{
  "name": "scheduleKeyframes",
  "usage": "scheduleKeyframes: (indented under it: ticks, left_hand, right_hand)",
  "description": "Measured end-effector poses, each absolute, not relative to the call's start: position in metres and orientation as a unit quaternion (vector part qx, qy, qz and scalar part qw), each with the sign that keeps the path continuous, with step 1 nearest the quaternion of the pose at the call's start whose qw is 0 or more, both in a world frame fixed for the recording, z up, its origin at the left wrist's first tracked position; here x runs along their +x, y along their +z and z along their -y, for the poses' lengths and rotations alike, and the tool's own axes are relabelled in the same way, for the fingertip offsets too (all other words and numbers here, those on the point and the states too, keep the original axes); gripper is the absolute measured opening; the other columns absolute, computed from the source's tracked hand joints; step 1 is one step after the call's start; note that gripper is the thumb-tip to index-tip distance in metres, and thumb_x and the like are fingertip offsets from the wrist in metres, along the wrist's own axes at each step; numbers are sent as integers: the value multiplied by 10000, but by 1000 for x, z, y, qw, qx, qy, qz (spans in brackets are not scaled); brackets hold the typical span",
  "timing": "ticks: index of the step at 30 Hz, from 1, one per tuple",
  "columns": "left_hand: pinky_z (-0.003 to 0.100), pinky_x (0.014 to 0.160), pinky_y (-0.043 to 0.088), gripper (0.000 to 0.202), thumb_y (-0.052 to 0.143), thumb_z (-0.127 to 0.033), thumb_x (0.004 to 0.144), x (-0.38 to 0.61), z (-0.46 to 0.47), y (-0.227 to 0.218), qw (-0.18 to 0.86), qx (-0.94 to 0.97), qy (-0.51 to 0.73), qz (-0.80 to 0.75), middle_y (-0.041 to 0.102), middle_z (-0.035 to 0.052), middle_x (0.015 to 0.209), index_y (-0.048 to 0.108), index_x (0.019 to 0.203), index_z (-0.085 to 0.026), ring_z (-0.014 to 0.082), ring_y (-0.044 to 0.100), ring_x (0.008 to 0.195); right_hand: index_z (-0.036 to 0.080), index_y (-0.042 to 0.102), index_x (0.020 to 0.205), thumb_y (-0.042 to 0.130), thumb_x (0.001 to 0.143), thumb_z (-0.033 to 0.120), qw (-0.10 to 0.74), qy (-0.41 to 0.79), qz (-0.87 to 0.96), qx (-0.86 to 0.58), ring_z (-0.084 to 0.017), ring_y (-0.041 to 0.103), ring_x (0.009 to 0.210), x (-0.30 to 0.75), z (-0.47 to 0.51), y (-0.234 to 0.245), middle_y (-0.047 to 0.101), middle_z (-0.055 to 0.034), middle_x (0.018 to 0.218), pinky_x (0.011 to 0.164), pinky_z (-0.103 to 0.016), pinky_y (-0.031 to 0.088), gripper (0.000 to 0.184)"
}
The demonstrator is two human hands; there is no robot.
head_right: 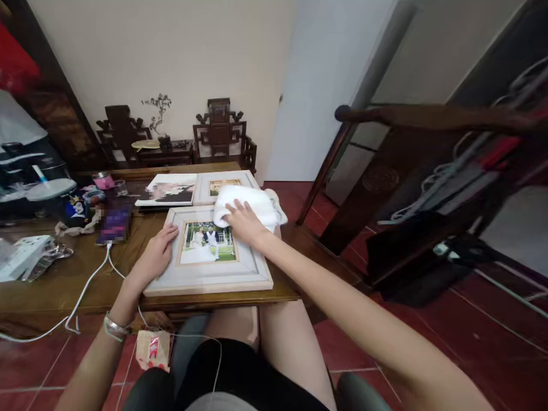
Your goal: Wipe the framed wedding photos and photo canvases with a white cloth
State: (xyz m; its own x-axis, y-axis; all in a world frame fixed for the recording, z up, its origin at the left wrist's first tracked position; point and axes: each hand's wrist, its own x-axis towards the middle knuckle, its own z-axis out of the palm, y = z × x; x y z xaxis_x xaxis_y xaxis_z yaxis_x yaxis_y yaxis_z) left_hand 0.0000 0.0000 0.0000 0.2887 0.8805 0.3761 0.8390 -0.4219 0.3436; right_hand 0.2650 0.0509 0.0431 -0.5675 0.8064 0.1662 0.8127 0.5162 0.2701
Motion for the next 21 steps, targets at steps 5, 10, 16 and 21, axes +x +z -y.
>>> scheduleKeyframes:
  ticks: [5, 10, 16, 21]
  left_hand:
    - [470, 1191, 317, 526, 345, -13, 825, -1, -4, -5, 39, 798, 275, -535, 551, 207, 1402, 577, 1297, -2, 281, 418, 1398]
    - [496, 1189, 314, 557, 359, -12, 805, -2, -7, -8, 43, 793, 284, -537, 527, 191, 1431, 566, 1320, -44, 279, 417, 1400]
    - [498, 1189, 311, 538, 349, -30, 821, 0, -7, -8, 40, 791, 275, -545, 518, 218, 1429, 555, 1318, -8, 288, 412, 1403]
    - [470, 1196, 306, 503, 339, -69, 863, 0, -6, -6, 38, 795, 261, -546, 527, 219, 1421, 564, 1308, 1, 281, 400, 1411]
  right_hand:
    - [111, 715, 1109, 439, 792, -13, -26, -145, 877, -457, -359, 486, 1228, 259, -28, 45, 589, -186, 1318, 1017, -499, 325, 438]
    - [102, 735, 1012, 457, 723, -44, -63, -48, 902, -425, -334, 582, 1109, 265, 41, 73, 667, -196, 1152, 956, -448, 398, 427]
    - [171, 744, 993, 412, 683, -69, -65, 103, 918, -376, -257, 668, 907, 270, 89, 101, 721, -114, 862, 800, -320, 468, 514]
    - [118, 687, 1182, 433, 710, -54, 12, 57, 911, -409, -317, 585, 1179, 257, 65, 70, 608, -208, 1307, 958, -413, 455, 563]
